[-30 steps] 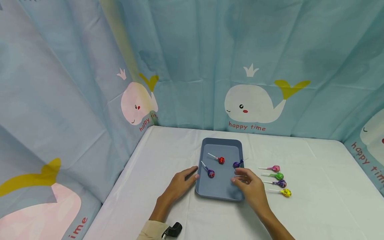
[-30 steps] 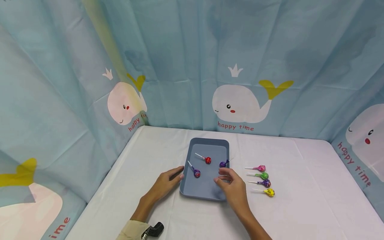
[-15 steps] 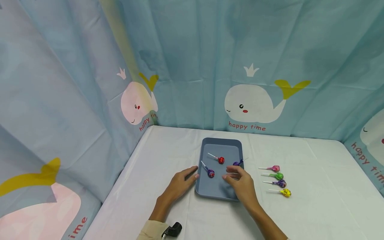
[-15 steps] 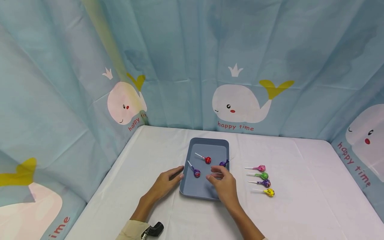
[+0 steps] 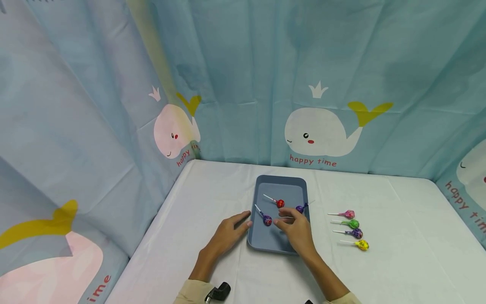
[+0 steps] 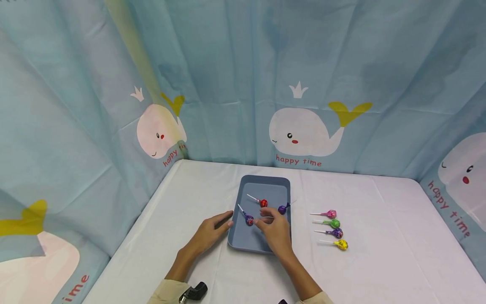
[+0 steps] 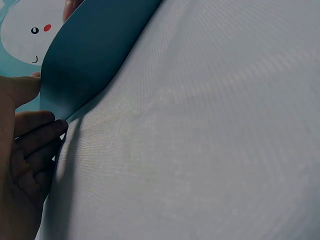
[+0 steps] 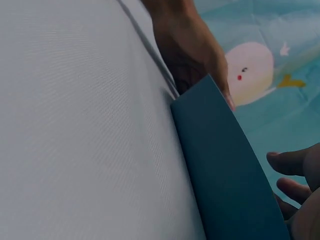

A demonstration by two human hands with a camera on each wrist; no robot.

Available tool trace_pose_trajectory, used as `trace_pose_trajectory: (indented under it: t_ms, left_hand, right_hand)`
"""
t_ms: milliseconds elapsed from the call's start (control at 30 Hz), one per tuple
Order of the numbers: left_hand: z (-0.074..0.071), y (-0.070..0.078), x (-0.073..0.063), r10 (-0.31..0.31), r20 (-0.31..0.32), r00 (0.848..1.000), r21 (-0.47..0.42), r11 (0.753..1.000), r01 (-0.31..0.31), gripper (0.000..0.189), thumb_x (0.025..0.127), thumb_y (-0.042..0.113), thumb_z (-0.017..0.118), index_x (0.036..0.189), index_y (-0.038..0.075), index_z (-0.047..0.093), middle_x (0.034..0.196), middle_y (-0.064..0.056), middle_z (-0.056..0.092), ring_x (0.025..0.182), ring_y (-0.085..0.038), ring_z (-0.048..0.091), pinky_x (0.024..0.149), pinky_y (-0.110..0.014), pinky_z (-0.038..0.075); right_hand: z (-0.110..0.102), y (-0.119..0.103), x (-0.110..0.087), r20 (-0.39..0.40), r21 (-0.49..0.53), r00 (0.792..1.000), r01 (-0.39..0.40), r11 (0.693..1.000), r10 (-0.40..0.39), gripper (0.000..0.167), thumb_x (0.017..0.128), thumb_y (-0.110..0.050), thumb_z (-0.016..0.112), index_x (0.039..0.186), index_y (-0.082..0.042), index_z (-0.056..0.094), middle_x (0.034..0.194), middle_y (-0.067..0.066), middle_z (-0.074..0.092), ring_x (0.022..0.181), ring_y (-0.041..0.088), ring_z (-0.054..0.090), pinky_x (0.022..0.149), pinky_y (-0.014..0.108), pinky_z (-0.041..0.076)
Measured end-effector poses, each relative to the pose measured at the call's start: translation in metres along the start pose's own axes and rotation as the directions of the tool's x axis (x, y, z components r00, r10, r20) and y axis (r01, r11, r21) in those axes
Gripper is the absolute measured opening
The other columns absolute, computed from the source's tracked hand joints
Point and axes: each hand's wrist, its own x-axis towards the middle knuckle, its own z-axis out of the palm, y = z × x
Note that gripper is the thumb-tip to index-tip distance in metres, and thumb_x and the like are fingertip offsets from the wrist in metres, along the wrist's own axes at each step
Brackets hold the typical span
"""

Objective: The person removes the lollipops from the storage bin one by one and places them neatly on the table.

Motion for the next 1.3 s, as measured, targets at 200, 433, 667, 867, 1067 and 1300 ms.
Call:
trace_pose_trajectory:
  t_ms: [200, 433, 667, 867, 1067, 1300]
  left_hand:
    - [0.001, -0.001, 0.0, 0.005, -0.002, 1.0, -0.004, 1.0, -0.005, 0.063, 0.107, 0.054, 0.058, 0.156, 0.014, 0.056, 0.156, -0.007, 0.058, 0.148, -0.034, 0.05, 0.125, -0.055, 0.039]
    - [0.002, -0.002, -0.001, -0.003, -0.005, 1.0, -0.001, 1.0, 0.003, 0.062, 0.107, 0.054, 0.059, 0.155, 0.015, 0.057, 0.156, -0.005, 0.058, 0.148, -0.033, 0.051, 0.125, -0.053, 0.039]
    - [0.001, -0.002, -0.002, 0.007, -0.007, 1.0, -0.002, 1.0, -0.007, 0.062, 0.107, 0.054, 0.059, 0.155, 0.015, 0.057, 0.156, -0.006, 0.058, 0.147, -0.034, 0.052, 0.124, -0.055, 0.039]
    - [0.0, -0.002, -0.002, -0.002, 0.005, 1.0, -0.006, 1.0, 0.002, 0.063, 0.106, 0.055, 0.059, 0.156, 0.017, 0.056, 0.157, -0.004, 0.057, 0.149, -0.031, 0.05, 0.126, -0.052, 0.038]
    - [0.001, -0.003, -0.001, 0.004, 0.001, 1.0, 0.002, 1.0, -0.004, 0.062, 0.106, 0.054, 0.059, 0.155, 0.016, 0.057, 0.156, -0.004, 0.058, 0.148, -0.03, 0.051, 0.125, -0.052, 0.039]
    - [-0.001, -0.001, 0.0, 0.014, -0.005, 1.0, -0.011, 1.0, -0.014, 0.061, 0.107, 0.052, 0.06, 0.155, 0.015, 0.057, 0.155, -0.006, 0.059, 0.147, -0.033, 0.052, 0.124, -0.054, 0.04]
  right_hand:
    - [0.009, 0.0, 0.005, 0.024, 0.006, 1.0, 0.005, 1.0, -0.005, 0.041, 0.09, -0.013, 0.086, 0.128, -0.003, 0.074, 0.123, 0.016, 0.076, 0.108, 0.027, 0.075, 0.079, 0.023, 0.062]
    - [0.016, 0.001, 0.011, 0.039, 0.01, 0.999, 0.005, 1.0, -0.005, 0.04, 0.089, -0.01, 0.087, 0.126, -0.002, 0.075, 0.119, 0.017, 0.077, 0.104, 0.027, 0.076, 0.08, 0.028, 0.065]
    - [0.019, 0.003, 0.014, 0.042, -0.03, 0.999, 0.033, 0.999, -0.031, 0.037, 0.087, -0.008, 0.088, 0.121, 0.001, 0.075, 0.113, 0.018, 0.077, 0.099, 0.028, 0.076, 0.077, 0.03, 0.064]
    - [0.023, 0.004, 0.018, 0.058, -0.072, 0.998, 0.041, 0.997, -0.037, 0.035, 0.085, -0.005, 0.088, 0.118, 0.001, 0.076, 0.105, 0.014, 0.078, 0.094, 0.024, 0.073, 0.071, 0.023, 0.059]
    - [0.025, 0.004, 0.019, 0.071, -0.12, 0.995, 0.073, 0.99, -0.065, 0.031, 0.084, -0.001, 0.088, 0.113, 0.002, 0.077, 0.097, 0.011, 0.076, 0.086, 0.019, 0.069, 0.064, 0.021, 0.059]
    - [0.025, 0.003, 0.02, 0.087, -0.163, 0.992, 0.109, 0.981, -0.096, 0.029, 0.083, -0.001, 0.088, 0.11, 0.001, 0.077, 0.095, 0.009, 0.075, 0.084, 0.017, 0.067, 0.07, 0.024, 0.056]
